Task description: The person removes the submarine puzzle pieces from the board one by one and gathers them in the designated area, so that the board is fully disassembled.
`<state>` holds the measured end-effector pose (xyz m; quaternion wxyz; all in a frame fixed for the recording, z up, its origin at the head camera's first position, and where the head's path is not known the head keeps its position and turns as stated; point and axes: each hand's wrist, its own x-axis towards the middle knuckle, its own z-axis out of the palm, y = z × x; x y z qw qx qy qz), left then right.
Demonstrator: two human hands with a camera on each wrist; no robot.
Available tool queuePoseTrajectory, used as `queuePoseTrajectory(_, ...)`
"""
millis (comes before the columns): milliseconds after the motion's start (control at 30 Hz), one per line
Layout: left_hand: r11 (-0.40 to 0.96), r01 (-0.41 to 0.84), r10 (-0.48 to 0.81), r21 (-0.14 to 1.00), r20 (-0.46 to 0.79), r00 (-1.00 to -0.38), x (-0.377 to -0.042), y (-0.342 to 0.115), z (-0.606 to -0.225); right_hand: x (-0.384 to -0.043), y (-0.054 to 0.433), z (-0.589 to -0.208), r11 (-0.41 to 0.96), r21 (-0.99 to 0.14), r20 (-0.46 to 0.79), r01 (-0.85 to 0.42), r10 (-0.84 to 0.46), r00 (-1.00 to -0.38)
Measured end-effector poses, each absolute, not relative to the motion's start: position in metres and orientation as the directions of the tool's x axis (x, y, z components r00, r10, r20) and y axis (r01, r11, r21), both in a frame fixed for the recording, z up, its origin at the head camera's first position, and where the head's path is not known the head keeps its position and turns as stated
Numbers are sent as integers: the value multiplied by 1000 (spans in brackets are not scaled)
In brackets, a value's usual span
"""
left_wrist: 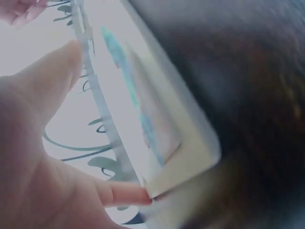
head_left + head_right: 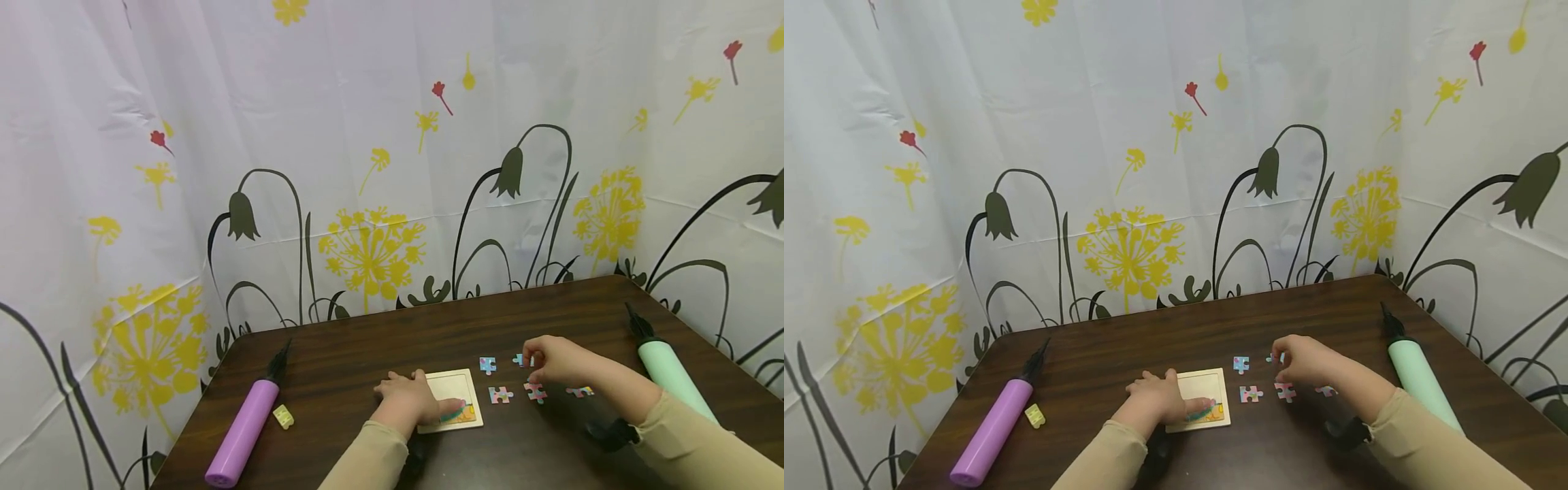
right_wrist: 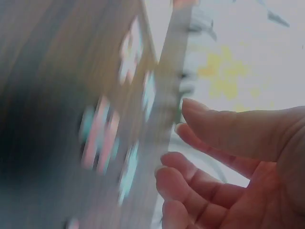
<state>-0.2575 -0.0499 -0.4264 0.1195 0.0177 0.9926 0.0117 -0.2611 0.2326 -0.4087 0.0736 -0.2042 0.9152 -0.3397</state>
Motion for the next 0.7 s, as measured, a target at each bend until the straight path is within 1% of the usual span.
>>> queuePoseTrajectory(100, 992, 61, 88, 108, -261, -961, -258, -60, -422, -256, 202, -406, 683, -637, 2, -358, -463, -886)
queuePoseTrajectory(233, 963, 132, 200, 236, -293, -935, -260, -81, -416, -252, 162, -409, 665, -618, -7, -420, -539, -842)
queuePoseTrajectory(333, 940, 171, 262, 296, -301, -917, -263, -98, -413, -253, 136, -413, 641, -618, -16, -455, -589, -808)
queuePoseTrajectory(533, 916, 200, 311, 347, -305, -900, -260, -115, -416, -260, 100, -426, 588, -624, -20, -514, -670, -742)
queuePoseTrajectory(600, 914, 213, 320, 345, -291, -902, -257, -115, -419, -264, 94, -431, 574, -627, -19, -527, -688, -726)
queuePoseTrajectory(700, 919, 218, 312, 329, -268, -911, -253, -112, -422, -267, 89, -437, 555, -651, -22, -518, -695, -718)
